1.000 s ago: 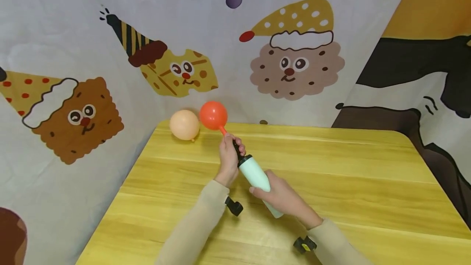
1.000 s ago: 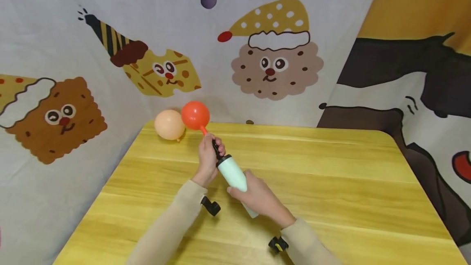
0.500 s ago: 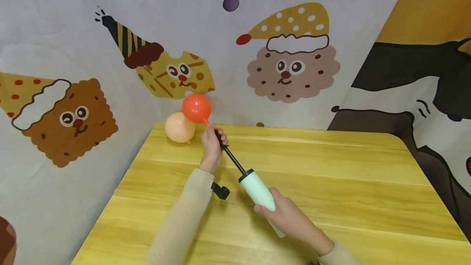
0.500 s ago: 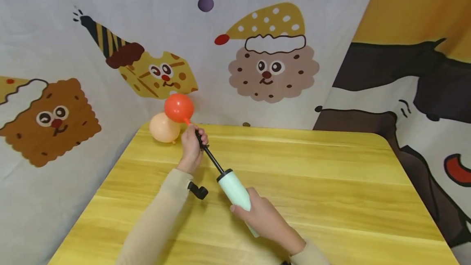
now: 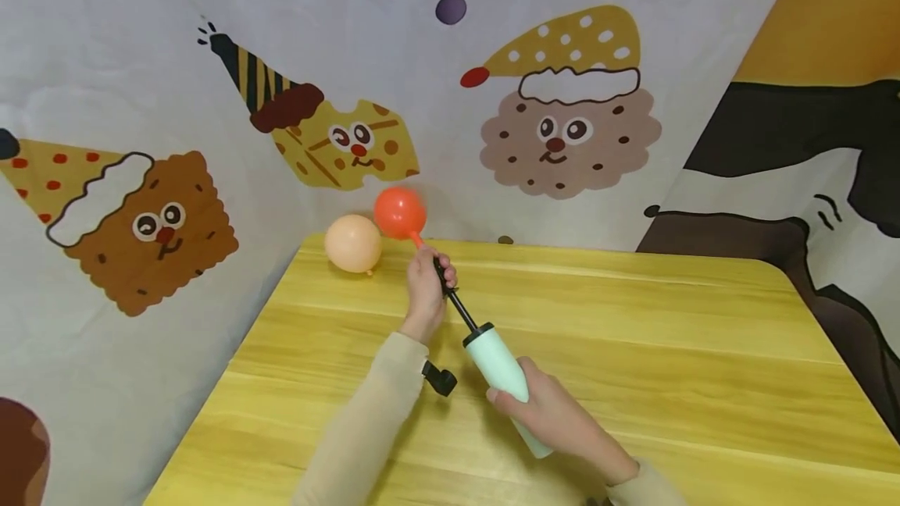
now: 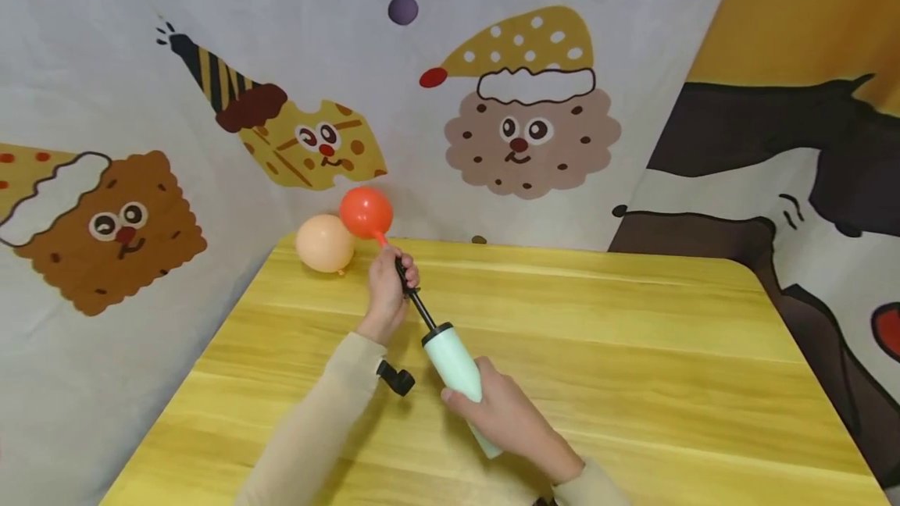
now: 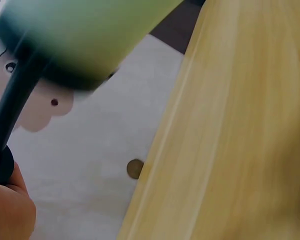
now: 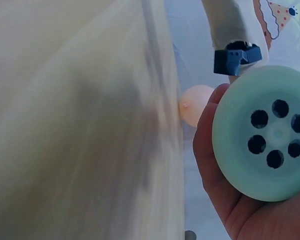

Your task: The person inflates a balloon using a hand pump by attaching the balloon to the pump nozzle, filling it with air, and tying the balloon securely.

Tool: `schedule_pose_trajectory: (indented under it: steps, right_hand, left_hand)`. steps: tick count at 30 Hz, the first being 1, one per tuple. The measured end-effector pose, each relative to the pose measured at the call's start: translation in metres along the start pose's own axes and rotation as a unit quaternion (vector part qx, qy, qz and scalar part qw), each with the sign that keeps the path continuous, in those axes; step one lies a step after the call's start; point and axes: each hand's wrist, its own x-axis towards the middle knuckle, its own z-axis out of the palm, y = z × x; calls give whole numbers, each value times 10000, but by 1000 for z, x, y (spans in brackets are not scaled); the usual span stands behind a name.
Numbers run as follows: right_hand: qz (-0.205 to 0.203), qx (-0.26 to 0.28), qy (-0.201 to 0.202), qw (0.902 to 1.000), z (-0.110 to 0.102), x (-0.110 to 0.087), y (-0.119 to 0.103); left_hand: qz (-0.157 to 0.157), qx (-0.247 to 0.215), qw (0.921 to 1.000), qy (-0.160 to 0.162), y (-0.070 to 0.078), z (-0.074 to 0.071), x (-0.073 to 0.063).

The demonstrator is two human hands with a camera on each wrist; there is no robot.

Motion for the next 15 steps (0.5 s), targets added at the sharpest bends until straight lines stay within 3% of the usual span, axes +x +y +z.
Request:
schedule_pose_trajectory:
  steps: [10,15]
  right_hand:
    - [-110,350,-82,9993,-4,24,-6]
    - [-148,220,-63,9996,-2,23,-5]
  left_hand:
    - [-345,100,9992,-193,-20,7,-31]
    - [-151,-82,9998,38,-24,0,-34]
